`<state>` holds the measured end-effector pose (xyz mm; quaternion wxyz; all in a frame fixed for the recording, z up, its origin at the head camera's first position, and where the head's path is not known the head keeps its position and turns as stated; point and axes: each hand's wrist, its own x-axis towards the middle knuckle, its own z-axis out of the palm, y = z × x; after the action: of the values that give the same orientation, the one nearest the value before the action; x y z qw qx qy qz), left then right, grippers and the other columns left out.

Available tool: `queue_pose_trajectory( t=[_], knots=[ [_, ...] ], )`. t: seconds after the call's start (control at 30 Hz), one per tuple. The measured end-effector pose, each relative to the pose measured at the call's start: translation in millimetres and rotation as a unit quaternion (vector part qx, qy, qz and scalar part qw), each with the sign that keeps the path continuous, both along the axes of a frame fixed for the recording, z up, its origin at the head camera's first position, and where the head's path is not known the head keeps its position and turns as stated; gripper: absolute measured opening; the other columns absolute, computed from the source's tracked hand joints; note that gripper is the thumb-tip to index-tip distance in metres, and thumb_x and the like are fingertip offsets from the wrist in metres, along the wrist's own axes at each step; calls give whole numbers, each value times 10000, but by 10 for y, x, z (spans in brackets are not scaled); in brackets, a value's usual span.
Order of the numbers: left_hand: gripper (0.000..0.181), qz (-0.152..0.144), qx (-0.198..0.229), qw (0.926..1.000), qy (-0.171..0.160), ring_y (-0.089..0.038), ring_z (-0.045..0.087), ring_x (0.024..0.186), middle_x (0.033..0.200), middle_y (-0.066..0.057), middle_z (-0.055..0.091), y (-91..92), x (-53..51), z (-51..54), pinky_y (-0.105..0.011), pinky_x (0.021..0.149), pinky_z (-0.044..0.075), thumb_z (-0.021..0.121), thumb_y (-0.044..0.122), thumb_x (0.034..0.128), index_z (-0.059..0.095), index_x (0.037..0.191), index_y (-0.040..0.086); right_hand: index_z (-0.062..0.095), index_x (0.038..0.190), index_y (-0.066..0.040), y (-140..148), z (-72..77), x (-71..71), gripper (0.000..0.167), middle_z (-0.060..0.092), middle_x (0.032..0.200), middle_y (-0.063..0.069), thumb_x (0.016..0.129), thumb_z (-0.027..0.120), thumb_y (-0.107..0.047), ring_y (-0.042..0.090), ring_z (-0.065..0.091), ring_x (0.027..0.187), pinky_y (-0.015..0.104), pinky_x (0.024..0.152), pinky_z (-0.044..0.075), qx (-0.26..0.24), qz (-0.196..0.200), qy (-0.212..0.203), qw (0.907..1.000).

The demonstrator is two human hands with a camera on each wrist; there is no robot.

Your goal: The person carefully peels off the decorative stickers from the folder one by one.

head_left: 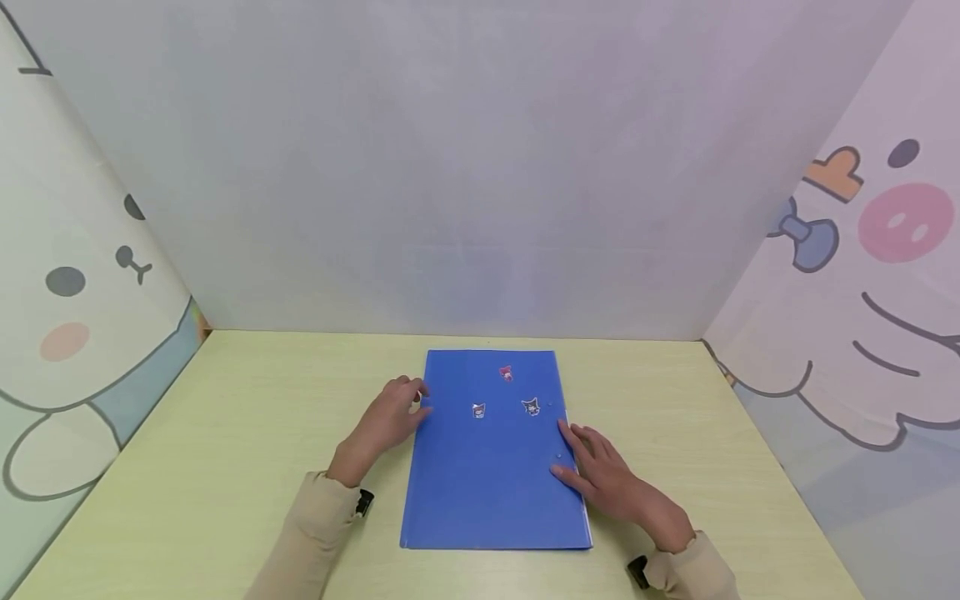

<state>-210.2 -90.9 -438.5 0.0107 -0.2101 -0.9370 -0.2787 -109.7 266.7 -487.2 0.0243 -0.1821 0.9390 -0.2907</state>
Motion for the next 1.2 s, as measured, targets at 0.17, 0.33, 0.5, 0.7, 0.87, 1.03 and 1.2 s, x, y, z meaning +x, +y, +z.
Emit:
queue_pose_trajectory(
  t=[0.17,0.33,0.5,0.7,0.87,1.03,1.2],
  knots=[
    [142,-110,124,9999,18,-296,574,943,979,-140,618,120,-2,-35,-435,788,531,739,27,930,673,1049,-12,252,1614,-17,-5,12,18,705,318,1533,295,1076,522,-384,528,282,1396,724,1067,236,-13,70,61,10000],
    [130,-241,229,9992,205,-279,587,931,978,-119,627,224,-6,-63,-431,745,532,753,29,920,678,1025,9,242,1617,-10,11,-40,-6,738,294,1580,267,1074,507,-433,490,251,1457,696,1134,220,98,-76,-219,9997],
    [125,-402,265,9985,251,-273,588,917,974,-124,628,300,-36,-99,-435,776,530,751,17,918,681,1020,-2,238,1619,-14,12,-24,-11,742,283,1595,259,1071,512,-432,480,239,1474,687,1152,214,167,-151,-340,9992],
    [128,-559,232,9979,235,-249,566,876,948,-117,609,363,-65,-138,-430,764,516,763,22,908,682,1003,-4,234,1621,-15,11,-17,-11,742,282,1596,258,1072,509,-432,477,237,1476,681,1160,208,233,-162,-349,9990],
    [135,-647,144,9974,282,-223,551,857,929,-93,605,429,-81,-151,-410,752,514,772,53,912,682,1000,6,240,1619,-13,18,-20,-11,740,289,1595,261,1070,516,-426,482,235,1477,685,1157,211,202,-152,-290,9993],
    [138,-712,139,9972,199,-227,556,853,929,-97,608,489,-97,-163,-406,746,511,771,61,915,684,1008,8,234,1621,-17,28,-45,-24,737,283,1599,257,1073,511,-425,474,230,1481,677,1163,204,224,-112,-282,9993],
    [127,-794,146,9967,59,-255,573,888,953,-126,625,533,-109,-161,-432,777,514,760,50,921,687,1018,11,233,1623,-24,30,-47,-35,744,278,1601,255,1071,511,-437,476,227,1482,681,1162,204,227,-107,-283,9993]
  ],
)
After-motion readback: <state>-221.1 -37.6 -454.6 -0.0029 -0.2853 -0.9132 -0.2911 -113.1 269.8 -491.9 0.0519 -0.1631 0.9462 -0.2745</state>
